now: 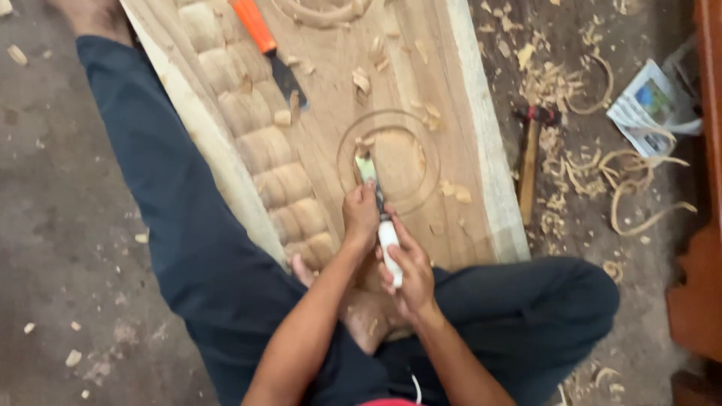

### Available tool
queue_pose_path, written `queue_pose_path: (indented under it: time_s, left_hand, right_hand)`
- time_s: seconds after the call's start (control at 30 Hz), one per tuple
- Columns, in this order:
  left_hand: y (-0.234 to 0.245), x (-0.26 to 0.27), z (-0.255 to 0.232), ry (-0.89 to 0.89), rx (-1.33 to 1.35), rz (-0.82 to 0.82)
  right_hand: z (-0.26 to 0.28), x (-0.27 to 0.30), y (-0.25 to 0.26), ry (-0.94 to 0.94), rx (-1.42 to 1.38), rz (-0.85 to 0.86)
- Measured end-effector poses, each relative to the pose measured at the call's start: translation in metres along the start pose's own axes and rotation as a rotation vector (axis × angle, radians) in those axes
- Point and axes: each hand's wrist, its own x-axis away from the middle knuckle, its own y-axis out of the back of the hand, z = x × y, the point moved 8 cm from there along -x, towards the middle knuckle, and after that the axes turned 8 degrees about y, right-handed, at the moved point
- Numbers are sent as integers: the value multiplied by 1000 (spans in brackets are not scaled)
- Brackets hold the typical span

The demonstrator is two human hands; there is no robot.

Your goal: The person carves circular patterns and decorative grooves into a wooden board using a chisel, periodically wiping away wood shavings by hand.

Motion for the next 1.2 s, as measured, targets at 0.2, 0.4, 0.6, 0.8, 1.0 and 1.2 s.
queue_pose_path:
  time_s: [0.2, 0.4, 0.6, 0.8, 1.0, 1.2]
  left_hand:
    - [-2, -2, -5, -9, 80, 45]
    - [-2, -11, 16, 6, 58, -23]
    - [-14, -27, -12, -142, -125, -57]
    - [-23, -25, 3, 28, 122, -100]
    - [-40, -14, -3, 113, 448, -12]
    - [-27, 21, -40, -57, 653, 391]
  right_hand:
    - [42, 56, -6, 787, 799, -17]
    - [54, 54, 4, 971, 839, -45]
    - [116, 34, -41, 1112, 929, -73]
    - [121, 33, -24, 1108, 1005, -40]
    - [168, -7, -86, 958, 1052, 189]
    - [86, 50, -81, 1157, 1234, 216]
